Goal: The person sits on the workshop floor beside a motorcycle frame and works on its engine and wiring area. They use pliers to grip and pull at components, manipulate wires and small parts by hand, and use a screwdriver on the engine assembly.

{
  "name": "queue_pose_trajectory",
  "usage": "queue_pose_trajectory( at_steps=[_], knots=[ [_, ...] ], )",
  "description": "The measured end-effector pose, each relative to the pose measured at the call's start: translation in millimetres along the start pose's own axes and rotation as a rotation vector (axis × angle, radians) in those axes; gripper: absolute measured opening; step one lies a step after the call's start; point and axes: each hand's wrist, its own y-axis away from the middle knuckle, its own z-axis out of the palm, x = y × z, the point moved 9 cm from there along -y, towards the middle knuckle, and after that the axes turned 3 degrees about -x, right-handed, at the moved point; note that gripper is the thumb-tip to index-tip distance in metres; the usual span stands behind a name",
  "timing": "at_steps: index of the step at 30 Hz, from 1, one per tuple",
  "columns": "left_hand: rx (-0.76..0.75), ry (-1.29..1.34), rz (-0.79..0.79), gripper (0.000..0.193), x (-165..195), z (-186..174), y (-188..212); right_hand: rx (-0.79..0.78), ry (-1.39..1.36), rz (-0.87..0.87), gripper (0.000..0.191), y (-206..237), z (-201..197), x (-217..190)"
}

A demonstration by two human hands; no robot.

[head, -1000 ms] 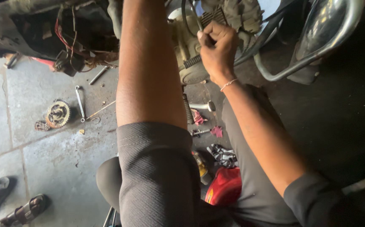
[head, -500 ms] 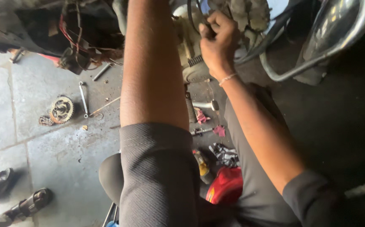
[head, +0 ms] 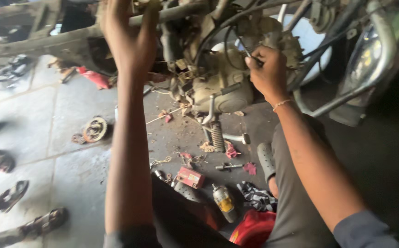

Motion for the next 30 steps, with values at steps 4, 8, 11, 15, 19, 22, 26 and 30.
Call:
queue_pose_trajectory(
  at_steps=[4,8,11,15,19,22,26,30],
  knots=[
    [0.039,0.161,-0.370,0.006,-25,-41,93,0.030,0.037,0.082,0.012,8,-2,1],
    [0.087,0.038,-0.587,0.013,-20,-51,161,-0.078,0.265,0.000,0.009,13,-17,-28],
    [0.105,0.037,-0.952,0.018,-35,-47,206,-0.101,0.308,-0.033,0.007,23,-29,-65],
    [0.051,-0.139,-0.699,0.019,-18,-57,199,-0.161,-0.009,0.042,0.018,55,-22,-113],
    [0.085,-0.245,-0.607,0.023,-13,-76,186,-0.252,0.019,-0.240,0.028,72,23,-173],
    [0.114,-0.295,-0.471,0.023,-15,-98,157,-0.229,0.137,-0.402,0.026,64,61,-201],
    [-0.014,-0.628,-0.209,0.061,-41,-128,92,-0.242,0.210,-0.429,0.016,32,114,-215],
    [-0.356,-0.950,-0.034,0.095,-87,-121,40,-0.264,0.230,-0.437,0.010,12,148,-213]
  ],
)
